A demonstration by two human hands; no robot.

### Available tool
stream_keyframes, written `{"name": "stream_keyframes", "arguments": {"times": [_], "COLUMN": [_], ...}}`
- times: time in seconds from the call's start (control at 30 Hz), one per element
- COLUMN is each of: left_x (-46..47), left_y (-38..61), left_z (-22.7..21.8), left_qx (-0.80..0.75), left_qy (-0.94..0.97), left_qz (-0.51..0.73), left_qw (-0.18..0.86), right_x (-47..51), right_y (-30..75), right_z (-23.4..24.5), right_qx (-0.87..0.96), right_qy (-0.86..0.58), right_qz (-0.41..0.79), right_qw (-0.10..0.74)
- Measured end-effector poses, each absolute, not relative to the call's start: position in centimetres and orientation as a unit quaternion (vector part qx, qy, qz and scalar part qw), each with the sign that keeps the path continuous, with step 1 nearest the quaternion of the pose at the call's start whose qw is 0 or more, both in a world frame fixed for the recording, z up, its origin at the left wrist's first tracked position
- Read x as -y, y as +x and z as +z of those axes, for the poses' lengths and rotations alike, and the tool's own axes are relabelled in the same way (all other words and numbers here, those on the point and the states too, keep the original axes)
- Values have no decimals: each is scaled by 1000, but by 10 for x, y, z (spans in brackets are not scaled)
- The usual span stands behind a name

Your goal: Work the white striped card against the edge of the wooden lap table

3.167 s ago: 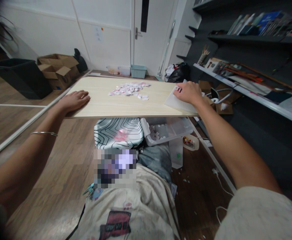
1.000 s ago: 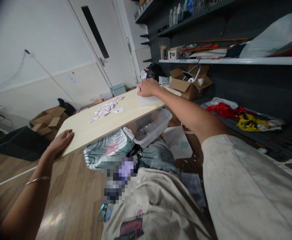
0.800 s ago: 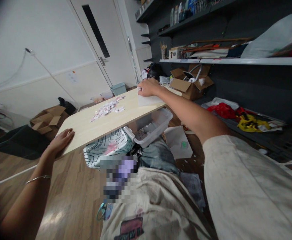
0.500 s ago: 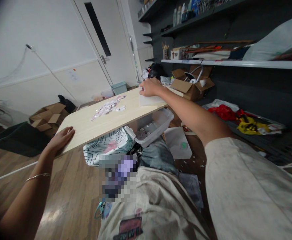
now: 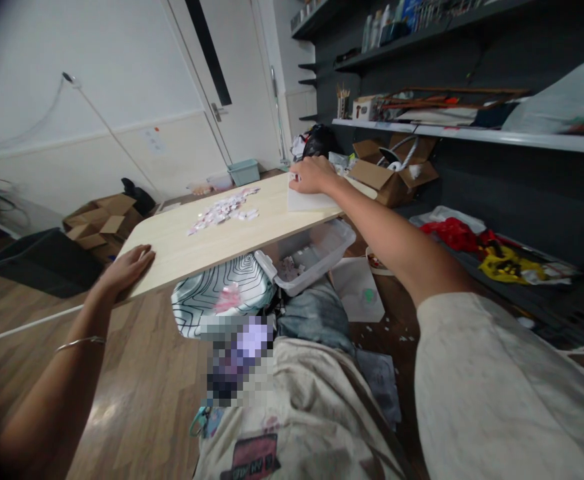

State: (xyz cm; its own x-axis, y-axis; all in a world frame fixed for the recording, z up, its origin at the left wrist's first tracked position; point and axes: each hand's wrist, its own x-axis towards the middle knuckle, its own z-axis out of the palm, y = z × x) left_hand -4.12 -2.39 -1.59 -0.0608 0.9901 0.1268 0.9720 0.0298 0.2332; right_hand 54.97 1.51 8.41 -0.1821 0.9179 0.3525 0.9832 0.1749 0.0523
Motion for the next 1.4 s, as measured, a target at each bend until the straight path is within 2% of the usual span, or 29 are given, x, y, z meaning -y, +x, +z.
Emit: {"name": "stream_keyframes", "arguments": {"times": [0.27, 0.47, 0.57, 1.1, 1.2, 1.27, 1.33, 1.4], "left_x": [27, 29, 30, 30, 35, 51, 79, 117], "left_y": [-43, -43, -42, -37, -30, -20, -3, 21], "left_z": [-19, -19, -18, -19, -13, -12, -17, -31], "left_qx": [-714, -724, -725, -717, -702, -684, -641, -568], "left_qy": [688, 680, 681, 685, 693, 696, 713, 770], "left_qz": [130, 108, 98, 124, 156, 219, 283, 291], "left_qw": [28, 45, 47, 42, 39, 19, 9, 25], "right_x": [-29, -16, -11, -22, -22, -22, -22, -22], "right_y": [552, 538, 538, 545, 546, 546, 547, 546], "right_z": [79, 44, 33, 28, 28, 27, 27, 26], "right_qx": [749, 767, 752, 723, 721, 718, 716, 713], "right_qy": [-636, -632, -647, -687, -689, -692, -695, -697], "right_qz": [-115, -62, -65, -38, -36, -36, -36, -37], "right_qw": [146, 93, 105, 69, 65, 61, 59, 60]}}
